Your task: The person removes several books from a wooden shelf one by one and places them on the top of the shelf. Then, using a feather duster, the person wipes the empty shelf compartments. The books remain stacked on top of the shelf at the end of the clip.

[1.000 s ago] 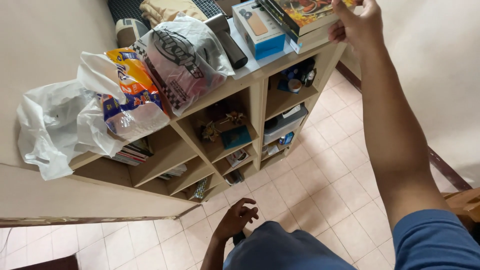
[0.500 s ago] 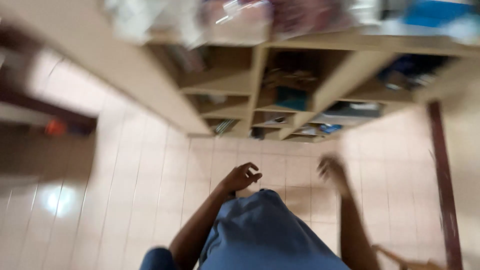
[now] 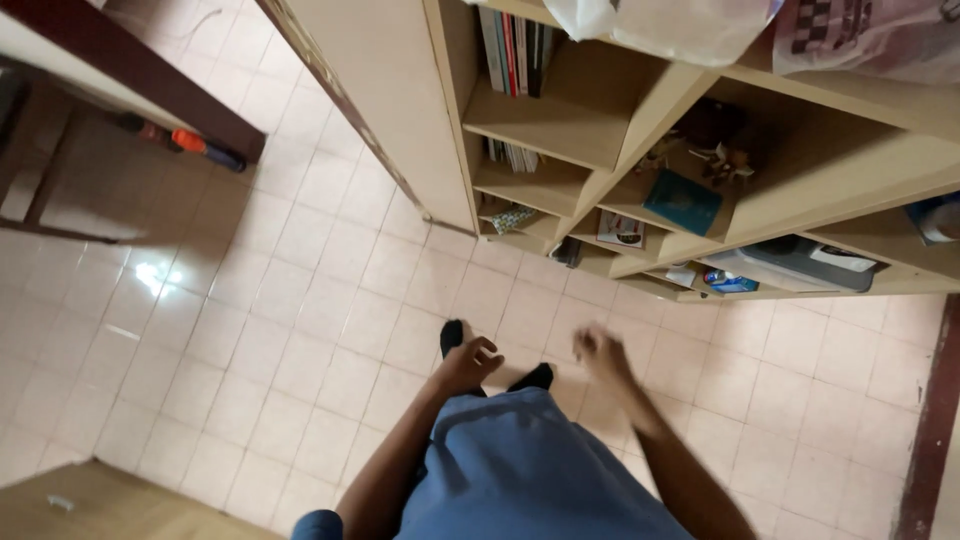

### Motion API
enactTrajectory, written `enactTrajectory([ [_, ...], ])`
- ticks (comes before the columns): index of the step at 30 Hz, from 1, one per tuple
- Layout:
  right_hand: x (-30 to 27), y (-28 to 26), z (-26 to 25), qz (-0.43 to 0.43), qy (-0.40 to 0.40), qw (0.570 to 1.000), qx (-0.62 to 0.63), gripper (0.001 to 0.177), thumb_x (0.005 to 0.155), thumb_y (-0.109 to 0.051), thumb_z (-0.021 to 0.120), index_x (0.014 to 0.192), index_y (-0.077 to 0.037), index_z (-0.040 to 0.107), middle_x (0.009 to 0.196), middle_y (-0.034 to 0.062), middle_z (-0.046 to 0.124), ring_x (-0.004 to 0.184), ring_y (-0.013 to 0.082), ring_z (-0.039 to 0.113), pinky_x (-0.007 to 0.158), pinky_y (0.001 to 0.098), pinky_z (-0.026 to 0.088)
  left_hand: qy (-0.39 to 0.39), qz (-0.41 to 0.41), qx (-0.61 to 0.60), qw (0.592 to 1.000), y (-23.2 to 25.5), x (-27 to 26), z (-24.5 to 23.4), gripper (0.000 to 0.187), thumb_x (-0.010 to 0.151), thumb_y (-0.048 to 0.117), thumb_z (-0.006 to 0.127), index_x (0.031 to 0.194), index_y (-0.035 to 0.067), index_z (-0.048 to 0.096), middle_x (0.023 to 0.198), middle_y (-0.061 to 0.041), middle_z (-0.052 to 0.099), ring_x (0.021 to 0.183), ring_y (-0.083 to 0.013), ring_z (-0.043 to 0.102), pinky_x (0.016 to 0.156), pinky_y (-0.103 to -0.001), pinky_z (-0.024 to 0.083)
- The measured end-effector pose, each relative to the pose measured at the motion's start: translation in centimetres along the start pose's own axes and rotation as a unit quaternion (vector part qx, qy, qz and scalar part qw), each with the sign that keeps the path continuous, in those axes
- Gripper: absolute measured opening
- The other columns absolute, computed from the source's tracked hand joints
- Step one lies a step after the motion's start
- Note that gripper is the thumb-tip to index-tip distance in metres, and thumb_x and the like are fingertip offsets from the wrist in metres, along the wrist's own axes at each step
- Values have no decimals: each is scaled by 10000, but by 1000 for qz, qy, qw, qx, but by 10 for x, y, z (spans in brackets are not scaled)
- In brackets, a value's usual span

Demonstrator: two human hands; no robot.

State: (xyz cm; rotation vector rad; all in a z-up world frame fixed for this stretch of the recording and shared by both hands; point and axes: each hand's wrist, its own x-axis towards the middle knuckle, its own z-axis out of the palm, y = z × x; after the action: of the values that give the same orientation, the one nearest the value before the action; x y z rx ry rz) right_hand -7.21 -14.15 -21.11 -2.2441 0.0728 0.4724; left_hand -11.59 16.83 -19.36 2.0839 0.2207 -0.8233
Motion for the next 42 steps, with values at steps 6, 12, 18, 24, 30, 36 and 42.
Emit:
enactTrajectory([
  [6,94,-179,-52,-202,207,951,-110,302,1034,-390,673,888,-126,650,708,75,716,676,296,728,640,426,586,-27,61,21,998,-5,14,-50,393,935,430,689,1232,174,661,995,-112,784,1005,-340,744,858,-464,590],
  [12,201,-313,-71,-256,290,919,-72,372,1049,-191,605,1277,97,547,1070,316,707,981,451,718,781,539,610,-20,27,-10,999,-20,-6,-137,409,948,450,671,1283,219,634,1127,-148,764,1126,-396,693,976,-523,546],
  [18,268,-355,-70,-127,293,932,-172,401,975,-294,668,1171,53,622,945,243,738,908,408,747,713,501,634,-24,-43,-21,999,-56,-29,-197,384,954,471,666,1266,248,656,1095,-71,791,1079,-290,744,930,-425,591],
  [24,303,-336,-76,-92,299,939,-145,323,968,-309,704,978,13,696,807,207,731,782,424,749,563,453,596,-61,-15,1,998,-35,-22,-230,402,978,448,646,1289,195,654,1115,-113,784,1058,-313,749,887,-437,603],
  [30,264,-307,-58,-130,398,906,-64,234,879,-215,715,884,20,707,771,197,705,777,394,742,595,480,586,-93,77,1,993,-6,2,-228,389,1009,344,628,1317,106,625,1110,-187,761,1020,-347,750,852,-471,596],
  [36,188,-276,-25,-199,463,862,-55,338,1029,-311,743,815,-73,635,624,67,685,567,248,692,503,350,507,-94,172,-20,980,22,14,-218,363,996,327,657,1298,127,636,1074,-172,764,972,-325,751,821,-453,598],
  [42,78,-277,17,-227,456,860,30,216,964,-187,795,822,-101,657,671,67,684,657,206,705,626,312,525,-18,297,-55,953,103,-22,-235,711,919,298,746,1518,124,404,1338,-253,607,1218,-450,618,983,-540,532],
])
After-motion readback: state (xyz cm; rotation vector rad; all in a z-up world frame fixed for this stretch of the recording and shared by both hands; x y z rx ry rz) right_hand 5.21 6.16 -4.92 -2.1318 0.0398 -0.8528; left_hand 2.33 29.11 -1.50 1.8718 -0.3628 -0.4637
